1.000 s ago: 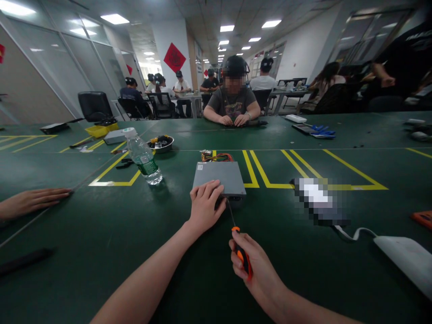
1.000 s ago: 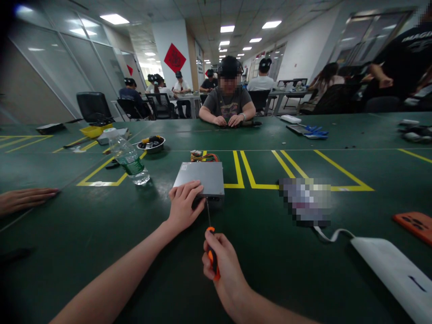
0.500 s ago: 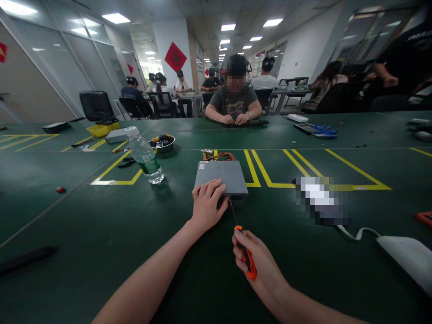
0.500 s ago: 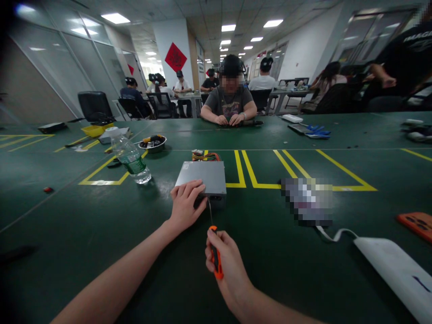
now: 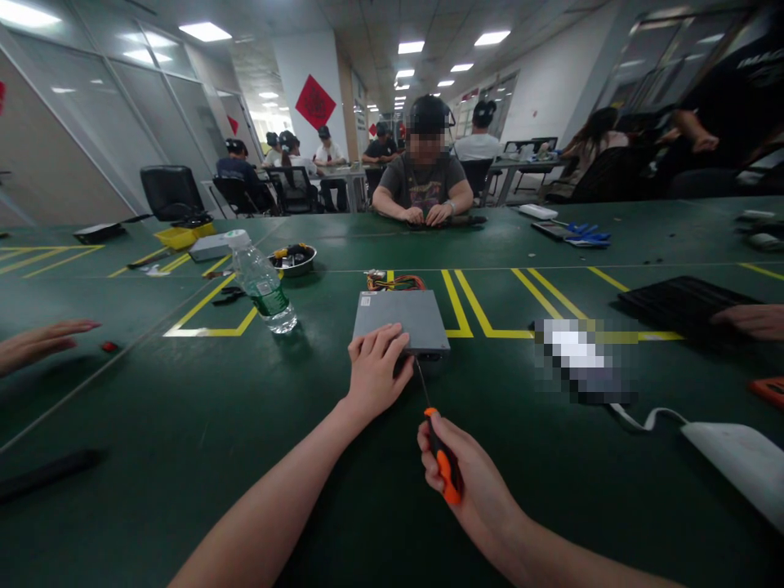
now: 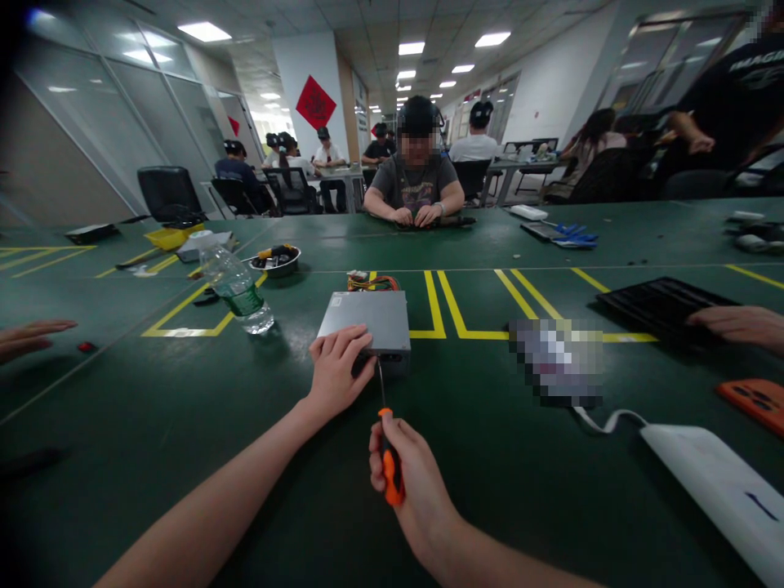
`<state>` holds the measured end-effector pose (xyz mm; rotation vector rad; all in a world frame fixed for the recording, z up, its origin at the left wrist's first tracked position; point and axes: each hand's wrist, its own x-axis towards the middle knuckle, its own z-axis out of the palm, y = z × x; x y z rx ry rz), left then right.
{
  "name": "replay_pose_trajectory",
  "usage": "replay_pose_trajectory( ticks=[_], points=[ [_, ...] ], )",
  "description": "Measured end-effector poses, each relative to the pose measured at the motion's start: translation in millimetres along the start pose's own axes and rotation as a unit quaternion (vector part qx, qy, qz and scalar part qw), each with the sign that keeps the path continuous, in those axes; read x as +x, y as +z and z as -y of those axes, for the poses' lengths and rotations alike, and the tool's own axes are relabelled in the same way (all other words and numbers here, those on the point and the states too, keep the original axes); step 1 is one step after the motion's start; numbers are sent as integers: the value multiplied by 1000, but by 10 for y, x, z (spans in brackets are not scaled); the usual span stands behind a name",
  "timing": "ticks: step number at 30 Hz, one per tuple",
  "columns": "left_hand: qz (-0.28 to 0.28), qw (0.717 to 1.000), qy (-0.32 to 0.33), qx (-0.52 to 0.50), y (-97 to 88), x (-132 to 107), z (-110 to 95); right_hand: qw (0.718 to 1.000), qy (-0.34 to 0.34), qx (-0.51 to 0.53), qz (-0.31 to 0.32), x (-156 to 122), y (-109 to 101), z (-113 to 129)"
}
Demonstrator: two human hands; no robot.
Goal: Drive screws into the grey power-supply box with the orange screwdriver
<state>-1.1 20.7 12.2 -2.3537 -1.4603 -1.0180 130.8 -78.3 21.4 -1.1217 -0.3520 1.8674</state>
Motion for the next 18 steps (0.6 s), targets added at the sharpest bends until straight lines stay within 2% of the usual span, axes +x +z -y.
replay_pose_trajectory(
  ticks=[4, 8, 11, 18],
  points=[
    [3, 1000, 3, -1, -8, 1, 1, 1000, 19, -5, 3, 18, -19, -23],
    [3, 1000, 4, 0, -17, 3, -5, 1000, -17, 2, -23, 24, -9, -13],
    [1, 1000, 3, 4, -13, 1, -9, 999, -38, -13, -11, 25, -5, -19],
    [-6, 1000, 6, 13, 9, -8, 5, 998, -21, -54, 2, 47, -59, -63]
  ],
)
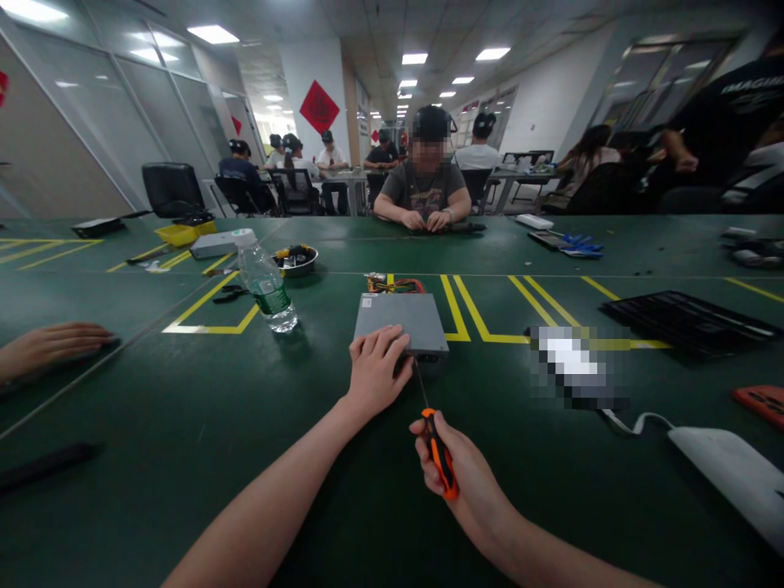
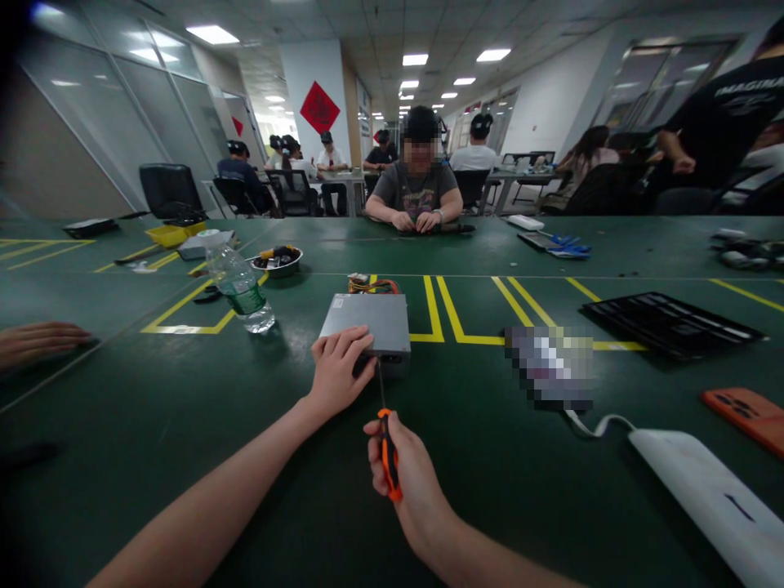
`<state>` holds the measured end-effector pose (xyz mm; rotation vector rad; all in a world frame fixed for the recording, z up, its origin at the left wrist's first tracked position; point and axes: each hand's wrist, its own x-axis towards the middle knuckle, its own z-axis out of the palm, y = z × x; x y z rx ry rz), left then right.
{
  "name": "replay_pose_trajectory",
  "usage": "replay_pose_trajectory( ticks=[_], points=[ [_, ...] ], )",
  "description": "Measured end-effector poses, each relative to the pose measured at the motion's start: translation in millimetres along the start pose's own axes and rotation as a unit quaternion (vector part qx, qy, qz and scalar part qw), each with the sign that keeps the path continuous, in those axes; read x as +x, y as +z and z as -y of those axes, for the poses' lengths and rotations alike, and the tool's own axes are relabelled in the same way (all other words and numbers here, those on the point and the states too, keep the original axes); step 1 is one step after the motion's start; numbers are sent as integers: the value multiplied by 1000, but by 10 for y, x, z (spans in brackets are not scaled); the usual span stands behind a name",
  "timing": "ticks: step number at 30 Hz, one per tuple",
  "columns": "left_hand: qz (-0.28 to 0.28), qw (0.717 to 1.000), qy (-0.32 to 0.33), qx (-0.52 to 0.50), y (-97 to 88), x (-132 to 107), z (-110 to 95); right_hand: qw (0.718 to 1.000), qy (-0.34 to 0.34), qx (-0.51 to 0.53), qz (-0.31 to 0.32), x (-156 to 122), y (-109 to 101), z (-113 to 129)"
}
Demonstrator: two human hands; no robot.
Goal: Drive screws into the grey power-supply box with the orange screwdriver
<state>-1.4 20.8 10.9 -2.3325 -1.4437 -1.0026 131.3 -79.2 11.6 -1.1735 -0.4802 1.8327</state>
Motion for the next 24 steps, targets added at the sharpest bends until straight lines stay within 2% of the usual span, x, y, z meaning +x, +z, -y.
replay_pose_trajectory(
  ticks=[5, 12, 24],
  points=[
    [3, 1000, 4, -5, -1, -1, 12, 997, 3, -68, 27, -93, -107, 50],
    [0, 1000, 3, -11, -16, 3, 3, 999, 0, 30, -12, -85, -255, 99],
    [0, 1000, 4, -8, -2, 3, 7, 998, -5, 57, -22, -36, -274, 93]
  ],
)
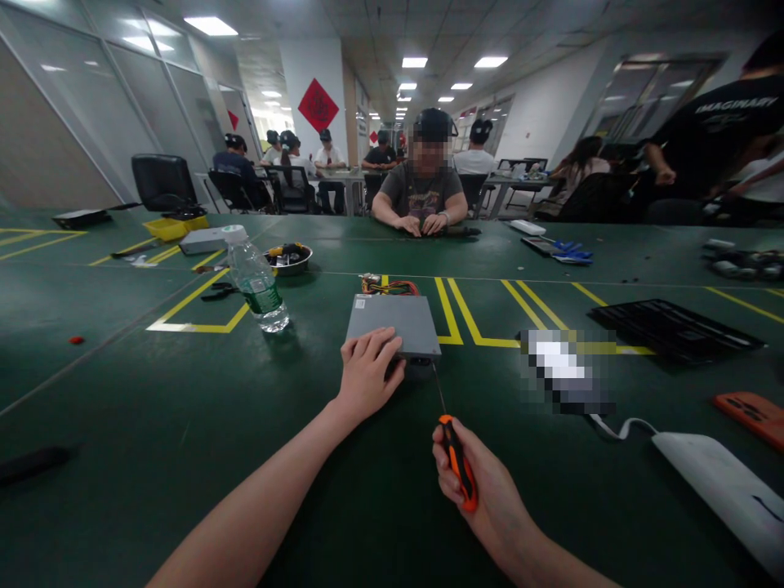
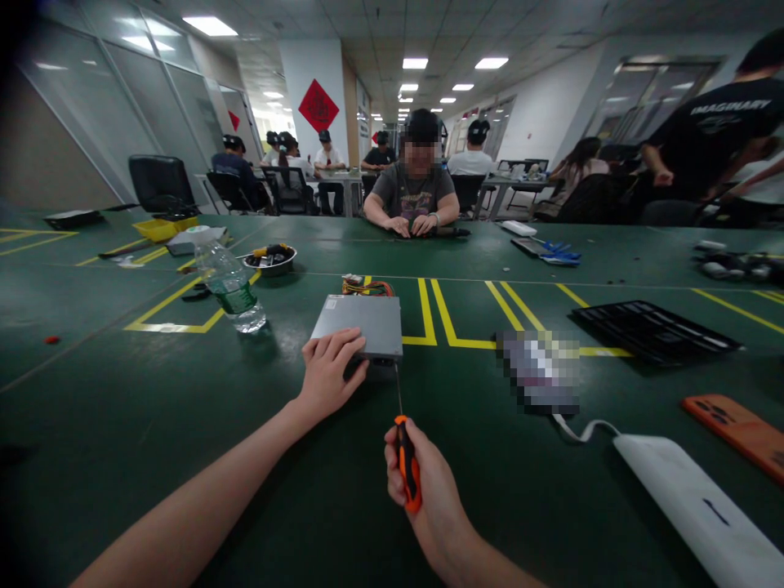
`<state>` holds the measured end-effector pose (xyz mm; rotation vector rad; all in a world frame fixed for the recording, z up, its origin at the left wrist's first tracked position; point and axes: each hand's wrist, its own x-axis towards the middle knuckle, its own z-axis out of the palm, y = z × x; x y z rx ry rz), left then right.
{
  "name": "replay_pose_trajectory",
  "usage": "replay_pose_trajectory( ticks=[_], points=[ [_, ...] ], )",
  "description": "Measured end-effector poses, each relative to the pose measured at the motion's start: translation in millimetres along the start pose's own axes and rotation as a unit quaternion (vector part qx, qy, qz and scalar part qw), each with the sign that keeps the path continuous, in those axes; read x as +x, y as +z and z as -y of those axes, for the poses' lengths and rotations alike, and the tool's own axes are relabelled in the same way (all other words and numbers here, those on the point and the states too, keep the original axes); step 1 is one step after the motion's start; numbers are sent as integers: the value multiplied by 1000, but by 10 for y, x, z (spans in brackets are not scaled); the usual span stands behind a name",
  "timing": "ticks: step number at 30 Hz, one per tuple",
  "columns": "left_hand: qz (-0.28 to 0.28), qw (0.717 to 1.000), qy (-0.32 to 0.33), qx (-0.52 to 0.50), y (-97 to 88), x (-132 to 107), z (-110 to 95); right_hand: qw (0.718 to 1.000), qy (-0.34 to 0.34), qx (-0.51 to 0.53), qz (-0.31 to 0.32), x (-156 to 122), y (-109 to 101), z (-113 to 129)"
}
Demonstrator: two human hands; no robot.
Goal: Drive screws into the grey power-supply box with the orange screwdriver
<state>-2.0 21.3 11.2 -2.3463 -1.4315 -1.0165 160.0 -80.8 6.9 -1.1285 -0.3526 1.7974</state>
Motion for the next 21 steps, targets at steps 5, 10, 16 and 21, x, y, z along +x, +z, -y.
replay_pose_trajectory(
  ticks=[5, 10, 16, 21],
  points=[
    [-4, 1000, -4, -4, -2, 5, -13, 999, -39, 1, 5, -16, 49, -24],
    [-1, 1000, -6, -10, -4, 7, -14, 998, -47, 33, -10, -81, 123, 10],
    [-5, 1000, -6, -7, -15, 9, -15, 999, -15, 21, -27, -65, 112, 23],
    [-2, 1000, -4, -10, -3, 2, -4, 979, -124, -158, -45, -143, 37, 82]
  ],
)
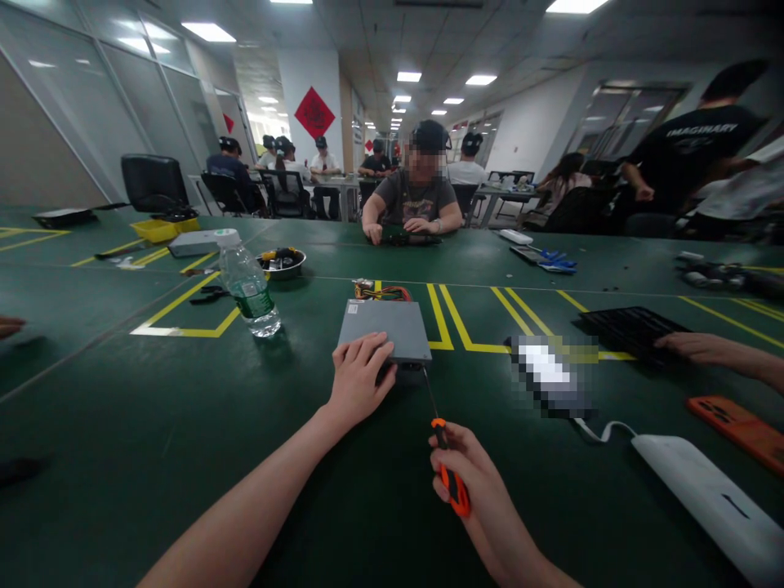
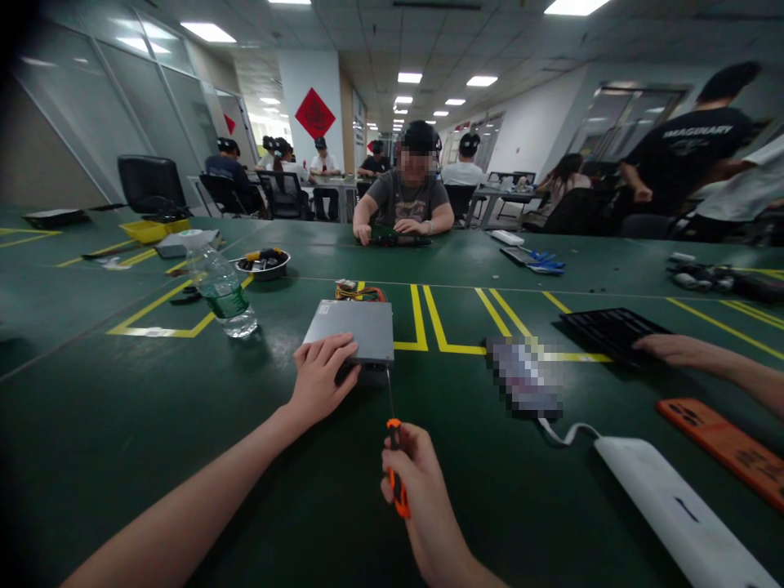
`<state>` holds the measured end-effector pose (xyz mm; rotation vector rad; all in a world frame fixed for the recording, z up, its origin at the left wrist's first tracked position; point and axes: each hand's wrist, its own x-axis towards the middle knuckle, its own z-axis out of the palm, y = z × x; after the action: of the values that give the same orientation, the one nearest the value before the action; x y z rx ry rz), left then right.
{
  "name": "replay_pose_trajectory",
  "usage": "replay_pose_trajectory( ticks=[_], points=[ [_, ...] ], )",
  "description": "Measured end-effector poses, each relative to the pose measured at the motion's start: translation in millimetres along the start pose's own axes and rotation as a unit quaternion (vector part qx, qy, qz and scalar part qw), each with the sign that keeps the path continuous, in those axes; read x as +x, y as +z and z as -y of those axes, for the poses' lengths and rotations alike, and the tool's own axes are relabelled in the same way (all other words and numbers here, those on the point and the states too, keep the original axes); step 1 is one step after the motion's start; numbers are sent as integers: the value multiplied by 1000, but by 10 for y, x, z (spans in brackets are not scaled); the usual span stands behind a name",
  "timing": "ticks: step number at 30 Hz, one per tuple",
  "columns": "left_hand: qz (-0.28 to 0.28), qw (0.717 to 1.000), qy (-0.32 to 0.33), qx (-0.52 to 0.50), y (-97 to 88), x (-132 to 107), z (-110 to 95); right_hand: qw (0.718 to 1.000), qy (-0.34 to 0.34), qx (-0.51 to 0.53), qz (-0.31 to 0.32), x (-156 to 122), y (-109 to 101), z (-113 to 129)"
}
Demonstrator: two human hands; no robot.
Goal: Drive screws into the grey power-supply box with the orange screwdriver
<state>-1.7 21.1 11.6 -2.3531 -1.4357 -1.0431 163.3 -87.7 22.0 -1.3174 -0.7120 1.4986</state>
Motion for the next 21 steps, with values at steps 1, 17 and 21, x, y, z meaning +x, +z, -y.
replay_pose_trajectory(
  ticks=[1, 17, 21],
  points=[
    [-1, 1000, -1, 0, 1, -1, 3, 998, -40, -56, 1, -18, -40, 17],
    [-1, 1000, -1, 12, 17, -5, 7, 589, -528, -609, -51, 39, -284, 1],
    [-1, 1000, -3, 9, 4, 1, 1, 570, -535, -622, -40, 11, -280, 4]
  ],
)
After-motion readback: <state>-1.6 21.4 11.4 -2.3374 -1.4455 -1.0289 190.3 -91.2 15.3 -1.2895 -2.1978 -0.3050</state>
